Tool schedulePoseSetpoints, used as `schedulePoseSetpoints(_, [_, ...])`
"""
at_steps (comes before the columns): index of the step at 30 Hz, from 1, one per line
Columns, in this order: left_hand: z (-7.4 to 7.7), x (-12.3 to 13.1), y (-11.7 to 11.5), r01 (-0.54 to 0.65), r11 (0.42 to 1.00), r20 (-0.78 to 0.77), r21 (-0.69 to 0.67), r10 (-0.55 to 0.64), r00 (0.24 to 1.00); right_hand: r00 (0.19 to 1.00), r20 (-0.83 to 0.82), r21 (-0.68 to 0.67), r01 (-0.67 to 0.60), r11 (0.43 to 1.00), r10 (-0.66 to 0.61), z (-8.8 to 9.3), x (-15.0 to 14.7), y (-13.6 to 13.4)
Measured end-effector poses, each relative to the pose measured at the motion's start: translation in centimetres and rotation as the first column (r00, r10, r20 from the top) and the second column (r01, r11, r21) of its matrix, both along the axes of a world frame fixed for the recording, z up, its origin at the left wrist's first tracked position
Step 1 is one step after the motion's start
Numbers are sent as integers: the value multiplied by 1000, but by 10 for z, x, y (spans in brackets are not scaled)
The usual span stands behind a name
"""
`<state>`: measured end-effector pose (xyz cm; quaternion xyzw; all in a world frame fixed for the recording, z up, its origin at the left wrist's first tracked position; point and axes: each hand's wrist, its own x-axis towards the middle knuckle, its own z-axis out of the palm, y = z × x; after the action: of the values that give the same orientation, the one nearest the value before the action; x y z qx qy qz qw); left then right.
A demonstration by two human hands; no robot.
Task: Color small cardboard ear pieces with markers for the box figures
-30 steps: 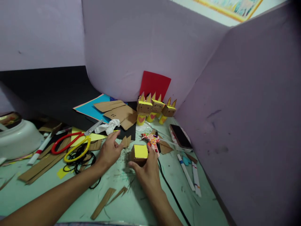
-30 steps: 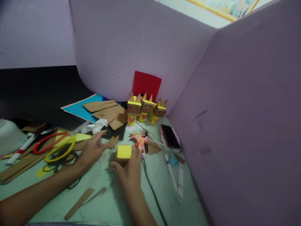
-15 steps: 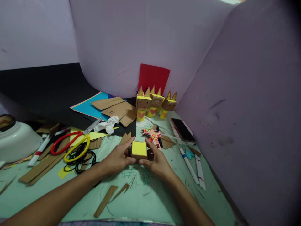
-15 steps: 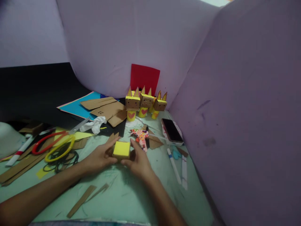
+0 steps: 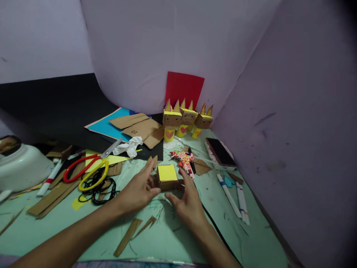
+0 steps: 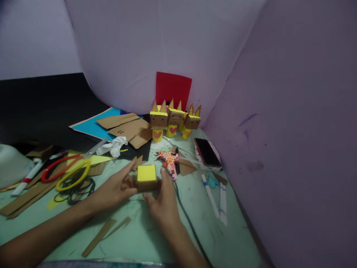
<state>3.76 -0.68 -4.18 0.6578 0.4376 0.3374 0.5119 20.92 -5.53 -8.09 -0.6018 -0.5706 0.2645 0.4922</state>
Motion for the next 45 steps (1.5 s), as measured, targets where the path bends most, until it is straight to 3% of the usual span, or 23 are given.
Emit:
schedulePoseSetpoints(3, [7, -7, 2, -43, 997, -114, 58, 49, 992, 997, -27, -27, 67, 997, -68, 6, -3, -9])
schedulePoseSetpoints(8, [3, -2, 10, 40, 980, 14, -194, -38, 999, 999, -18, -93, 31, 995, -33, 15, -1, -3])
schedulePoseSetpoints(10, [-1, 3, 11, 68, 971, 75, -230, -52, 996, 1000, 31, -128, 0, 992, 4, 17, -1, 2])
schedulePoseSetpoints(15, [-3, 9, 7, 76, 974, 86, -214, -59, 995, 984, 167, -50, -47, 998, 55, 14, -4, 6])
schedulePoseSetpoints(23, [0, 13, 6, 43, 975, 64, -217, -30, 997, 973, 216, -37, -77, 996, 83, 7, -6, 5])
schedulePoseSetpoints(26, [0, 12, 8, 53, 970, 82, -236, -35, 996, 986, 134, -64, -95, 993, 102, 7, -1, 6])
schedulePoseSetpoints(29, [0, 5, 13, 70, 968, 91, -241, -49, 995, 979, -110, -111, -182, 977, 170, 7, 7, 7])
schedulePoseSetpoints(32, [1, -5, 19, 38, 981, 139, -188, -12, 990, 924, -334, -94, -230, 969, 186, 6, 11, 6])
schedulePoseSetpoints(38, [2, -4, 22, 144, 978, 171, -150, -118, 978, 912, -386, -74, -181, 981, 139, 8, 4, 5])
schedulePoseSetpoints(42, [7, 1, 23, 5, 975, 237, -222, 49, 970, 868, -466, -38, -213, 976, 171, 18, 2, 7])
schedulePoseSetpoints(45, [16, -3, 23, -31, 946, 287, -322, 129, 949, 891, -410, 18, -208, 978, 197, 28, 3, 10])
